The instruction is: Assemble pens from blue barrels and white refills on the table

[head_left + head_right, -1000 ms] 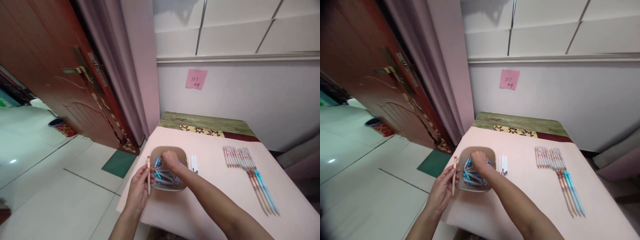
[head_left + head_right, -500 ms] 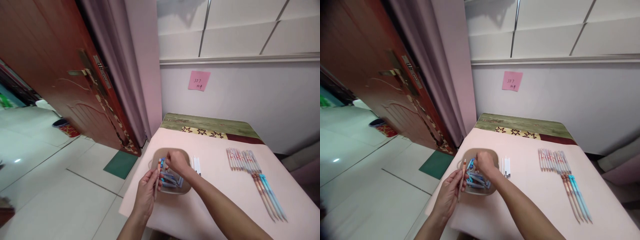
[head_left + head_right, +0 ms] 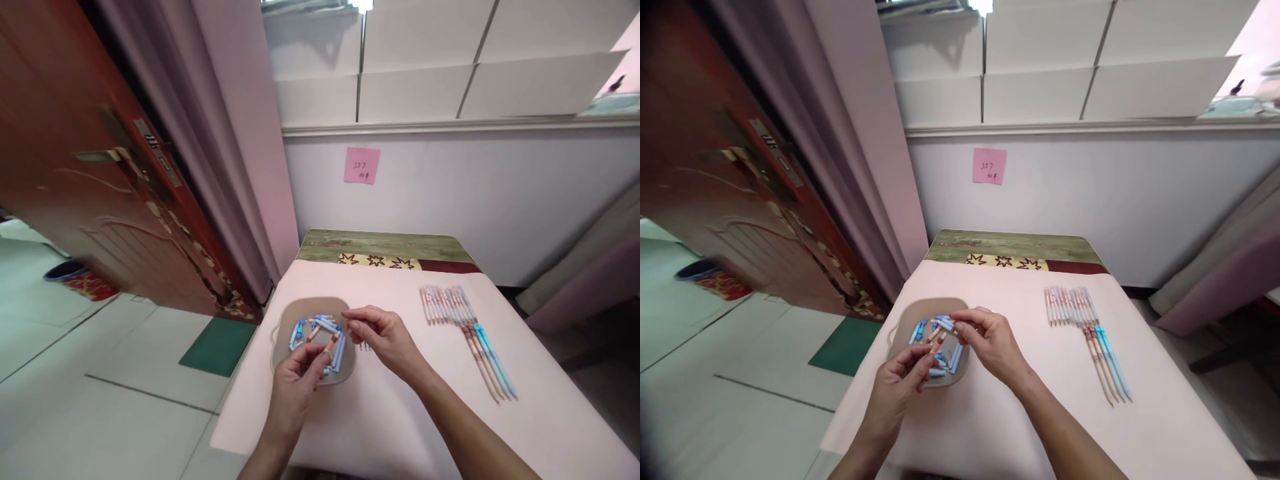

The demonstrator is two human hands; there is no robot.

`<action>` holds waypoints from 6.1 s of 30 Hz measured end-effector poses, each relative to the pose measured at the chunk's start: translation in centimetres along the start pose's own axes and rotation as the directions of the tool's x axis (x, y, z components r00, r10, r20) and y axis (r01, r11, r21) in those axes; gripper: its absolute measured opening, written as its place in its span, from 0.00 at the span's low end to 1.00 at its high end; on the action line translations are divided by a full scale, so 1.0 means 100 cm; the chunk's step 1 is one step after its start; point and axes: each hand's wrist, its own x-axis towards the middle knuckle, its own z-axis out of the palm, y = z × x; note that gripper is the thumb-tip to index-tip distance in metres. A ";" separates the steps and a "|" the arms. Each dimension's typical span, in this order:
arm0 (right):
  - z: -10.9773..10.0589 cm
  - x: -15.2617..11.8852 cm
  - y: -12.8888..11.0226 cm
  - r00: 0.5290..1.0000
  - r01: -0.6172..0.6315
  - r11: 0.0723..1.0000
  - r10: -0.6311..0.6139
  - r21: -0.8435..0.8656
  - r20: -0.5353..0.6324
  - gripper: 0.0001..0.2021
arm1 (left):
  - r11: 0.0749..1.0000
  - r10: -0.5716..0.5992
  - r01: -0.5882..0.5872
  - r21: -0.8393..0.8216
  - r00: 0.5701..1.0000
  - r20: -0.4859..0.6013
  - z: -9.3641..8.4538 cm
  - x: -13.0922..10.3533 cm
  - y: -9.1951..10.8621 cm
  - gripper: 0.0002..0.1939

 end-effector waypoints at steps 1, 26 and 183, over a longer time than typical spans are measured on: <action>-0.001 -0.003 0.000 1.000 0.023 1.000 -0.023 0.000 -0.009 0.14 | 1.000 0.006 -0.006 0.006 1.000 0.008 0.002 -0.002 0.001 0.16; -0.029 -0.120 0.035 0.967 -0.122 0.951 0.050 -0.285 -0.250 0.08 | 0.734 -0.199 0.229 -0.640 0.973 0.120 0.101 -0.032 -0.046 0.16; 0.069 0.035 0.058 0.958 0.121 0.661 0.117 -0.741 0.261 0.11 | 0.964 0.095 -0.151 -0.218 0.964 -0.247 -0.038 0.000 -0.022 0.21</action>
